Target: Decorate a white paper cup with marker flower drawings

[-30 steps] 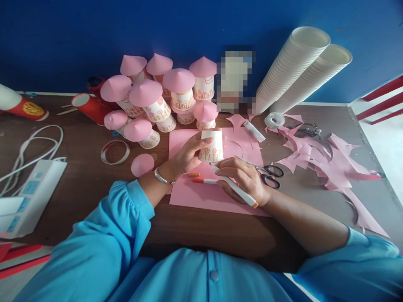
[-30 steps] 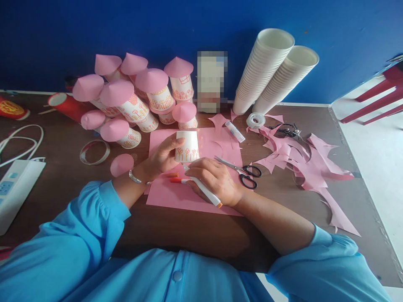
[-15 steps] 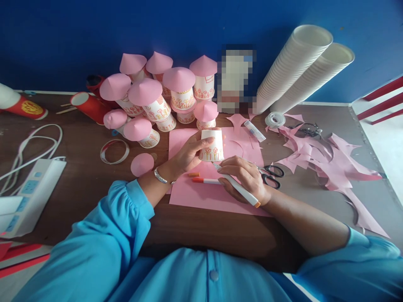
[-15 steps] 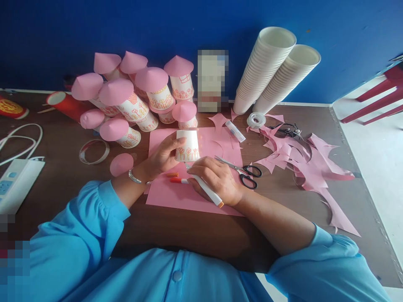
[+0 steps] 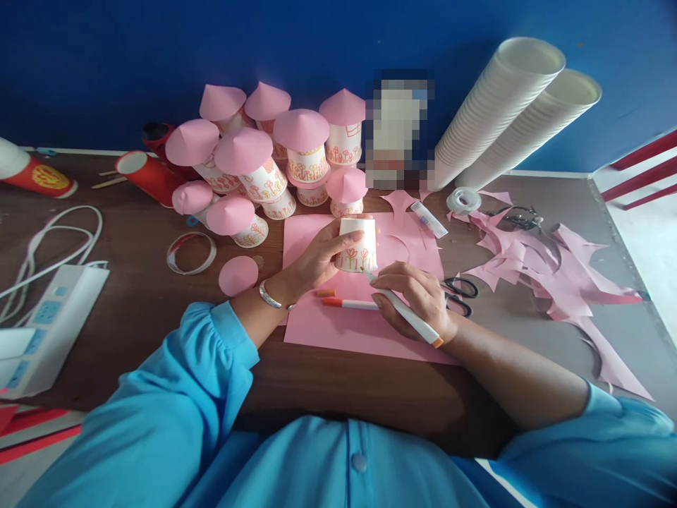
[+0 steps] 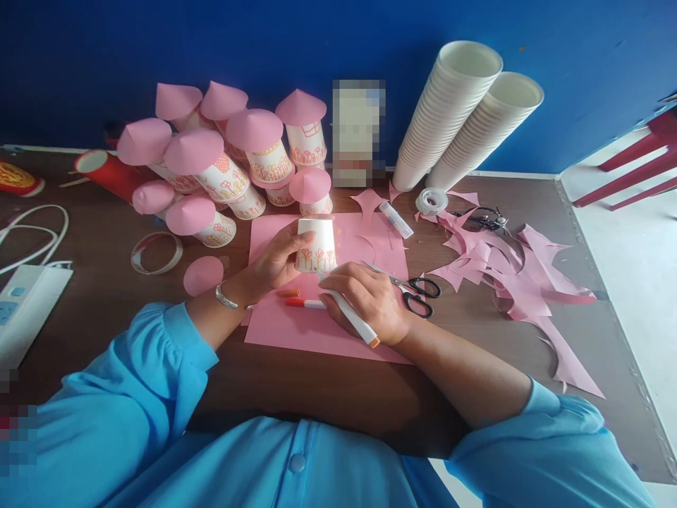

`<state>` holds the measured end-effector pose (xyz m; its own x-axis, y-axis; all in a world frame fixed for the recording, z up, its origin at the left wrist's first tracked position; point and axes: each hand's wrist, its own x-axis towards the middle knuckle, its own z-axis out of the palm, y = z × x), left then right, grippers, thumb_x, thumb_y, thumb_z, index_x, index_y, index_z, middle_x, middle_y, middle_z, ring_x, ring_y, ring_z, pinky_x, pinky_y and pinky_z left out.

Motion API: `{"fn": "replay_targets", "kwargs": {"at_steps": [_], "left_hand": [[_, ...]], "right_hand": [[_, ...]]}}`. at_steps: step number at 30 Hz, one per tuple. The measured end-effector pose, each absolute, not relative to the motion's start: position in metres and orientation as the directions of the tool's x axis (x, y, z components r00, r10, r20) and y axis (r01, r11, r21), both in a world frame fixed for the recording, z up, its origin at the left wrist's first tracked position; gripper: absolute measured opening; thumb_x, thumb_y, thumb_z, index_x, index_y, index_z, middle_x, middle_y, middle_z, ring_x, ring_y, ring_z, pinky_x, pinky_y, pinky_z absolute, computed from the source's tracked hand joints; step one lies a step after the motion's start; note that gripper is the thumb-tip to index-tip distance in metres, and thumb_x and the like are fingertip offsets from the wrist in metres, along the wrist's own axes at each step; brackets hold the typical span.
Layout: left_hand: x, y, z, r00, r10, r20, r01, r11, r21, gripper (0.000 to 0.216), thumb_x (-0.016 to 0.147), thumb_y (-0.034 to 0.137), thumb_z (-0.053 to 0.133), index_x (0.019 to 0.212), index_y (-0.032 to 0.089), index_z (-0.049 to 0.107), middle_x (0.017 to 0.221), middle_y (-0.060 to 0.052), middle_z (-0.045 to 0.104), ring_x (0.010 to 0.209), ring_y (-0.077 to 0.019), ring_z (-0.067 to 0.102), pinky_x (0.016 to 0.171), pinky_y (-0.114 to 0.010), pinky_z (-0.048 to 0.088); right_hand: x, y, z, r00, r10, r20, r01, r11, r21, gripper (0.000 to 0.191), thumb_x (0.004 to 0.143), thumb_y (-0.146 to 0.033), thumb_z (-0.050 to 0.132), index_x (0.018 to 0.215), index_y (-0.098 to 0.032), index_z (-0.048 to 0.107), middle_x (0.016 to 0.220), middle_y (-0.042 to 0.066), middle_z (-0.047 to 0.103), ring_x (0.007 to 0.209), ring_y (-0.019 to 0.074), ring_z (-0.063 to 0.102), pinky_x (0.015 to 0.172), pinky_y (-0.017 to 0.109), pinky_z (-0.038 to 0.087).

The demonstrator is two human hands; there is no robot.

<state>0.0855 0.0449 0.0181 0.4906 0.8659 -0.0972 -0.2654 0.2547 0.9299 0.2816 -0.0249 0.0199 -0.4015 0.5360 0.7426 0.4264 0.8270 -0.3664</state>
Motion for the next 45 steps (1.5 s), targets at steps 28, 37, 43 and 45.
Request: {"fn": "replay_targets", "kwargs": {"at_steps": [28,37,43,45], "left_hand": [[0.086,0.047,0.025,0.507,0.859,-0.071,-0.267,0.235,0.935,0.045,0.086,0.047,0.081,0.119,0.017,0.073,0.120,-0.013,0.078,0.118,-0.0306,0.071,0.092,-0.039,0.058],[0.087,0.047,0.015,0.506,0.856,-0.102,-0.327,0.300,0.896,0.041,0.088,0.045,0.076,0.119,0.019,0.071,0.122,-0.014,0.077,0.110,-0.0317,0.074,0.089,-0.042,0.059],[0.087,0.050,0.010,0.500,0.861,-0.094,-0.346,0.298,0.890,0.040,0.083,0.048,0.078,0.112,0.021,0.073,0.118,-0.014,0.078,0.111,-0.0335,0.074,0.088,-0.043,0.061],[0.087,0.051,0.009,0.496,0.864,-0.091,-0.342,0.291,0.894,0.038,0.083,0.048,0.079,0.110,0.022,0.073,0.116,-0.012,0.079,0.112,-0.0331,0.074,0.087,-0.042,0.061]], "right_hand": [[0.281,-0.024,0.020,-0.398,0.529,0.750,0.405,0.834,-0.373,0.021,0.097,-0.010,0.063,0.114,-0.022,0.062,0.085,0.003,0.071,0.071,0.0182,0.070,0.061,0.030,0.060],[0.282,-0.024,0.018,-0.383,0.538,0.751,0.424,0.824,-0.375,0.021,0.096,-0.011,0.062,0.113,-0.023,0.062,0.084,0.003,0.071,0.069,0.0185,0.069,0.059,0.030,0.059],[0.284,-0.024,0.019,-0.387,0.549,0.741,0.441,0.816,-0.374,0.024,0.095,-0.011,0.064,0.115,-0.024,0.063,0.085,0.003,0.072,0.071,0.0191,0.071,0.063,0.030,0.061],[0.284,-0.024,0.020,-0.387,0.551,0.739,0.443,0.814,-0.375,0.024,0.095,-0.011,0.064,0.116,-0.024,0.063,0.085,0.002,0.072,0.072,0.0190,0.072,0.064,0.030,0.062]]}}
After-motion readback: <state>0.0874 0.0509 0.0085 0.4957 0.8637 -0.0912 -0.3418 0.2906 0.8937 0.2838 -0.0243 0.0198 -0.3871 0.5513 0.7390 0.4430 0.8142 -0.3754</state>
